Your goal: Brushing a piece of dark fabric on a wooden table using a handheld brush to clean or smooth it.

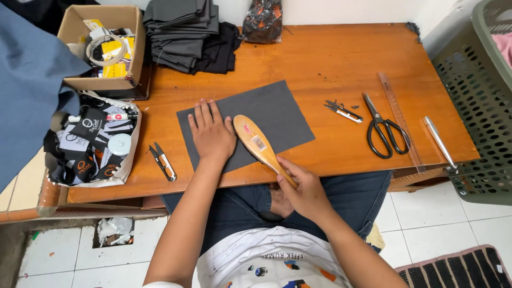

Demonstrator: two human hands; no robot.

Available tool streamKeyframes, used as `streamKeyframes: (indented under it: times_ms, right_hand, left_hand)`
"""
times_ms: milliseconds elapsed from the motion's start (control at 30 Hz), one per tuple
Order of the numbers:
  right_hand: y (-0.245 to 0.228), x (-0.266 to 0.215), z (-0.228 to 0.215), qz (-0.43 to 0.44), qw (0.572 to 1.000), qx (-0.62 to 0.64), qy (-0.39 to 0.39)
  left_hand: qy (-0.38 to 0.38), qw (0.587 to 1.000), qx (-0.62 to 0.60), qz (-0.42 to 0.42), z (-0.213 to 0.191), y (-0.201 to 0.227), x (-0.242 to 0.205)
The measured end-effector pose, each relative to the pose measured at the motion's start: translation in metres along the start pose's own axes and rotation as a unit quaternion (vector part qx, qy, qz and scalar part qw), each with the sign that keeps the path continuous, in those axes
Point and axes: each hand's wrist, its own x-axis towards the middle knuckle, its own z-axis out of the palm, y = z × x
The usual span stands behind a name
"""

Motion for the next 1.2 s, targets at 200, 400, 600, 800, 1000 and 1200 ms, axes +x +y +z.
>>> streamKeyframes:
  times_ms: [200, 400, 600, 800, 1000, 1200]
  right_hand:
    - [0.041, 0.024, -0.069, 0.027, 0.961, -0.241, 0.134]
    - [0.020, 0.017, -0.024, -0.045, 0.991, -0.105, 0.072]
    - [0.013, 0.017, -0.021, 0.038, 0.998, -0.037, 0.017]
    - [0.025, -0.010, -0.074, 0.016, 0.907, -0.372, 0.198]
    - [-0.002, -0.028, -0.025, -0.067, 0.992, -0.104, 0.010]
    - [0.044, 0.008, -0.051, 0.050, 0.989, -0.122, 0.067]
  left_hand:
    - [-0.034, 0.999, 0.001, -0.019, -0.005, 0.000, 0.000]
    - [-0.029, 0.999, -0.009, -0.023, -0.004, 0.000, -0.001]
    - [-0.030, 0.999, -0.026, -0.017, -0.008, -0.003, -0.001]
    - [-0.022, 0.999, -0.020, -0.019, -0.007, -0.001, -0.003]
    - [-0.017, 1.000, -0.020, -0.012, -0.003, -0.004, -0.002]
    - [-0.025, 1.000, -0.013, -0.007, -0.003, -0.005, -0.002]
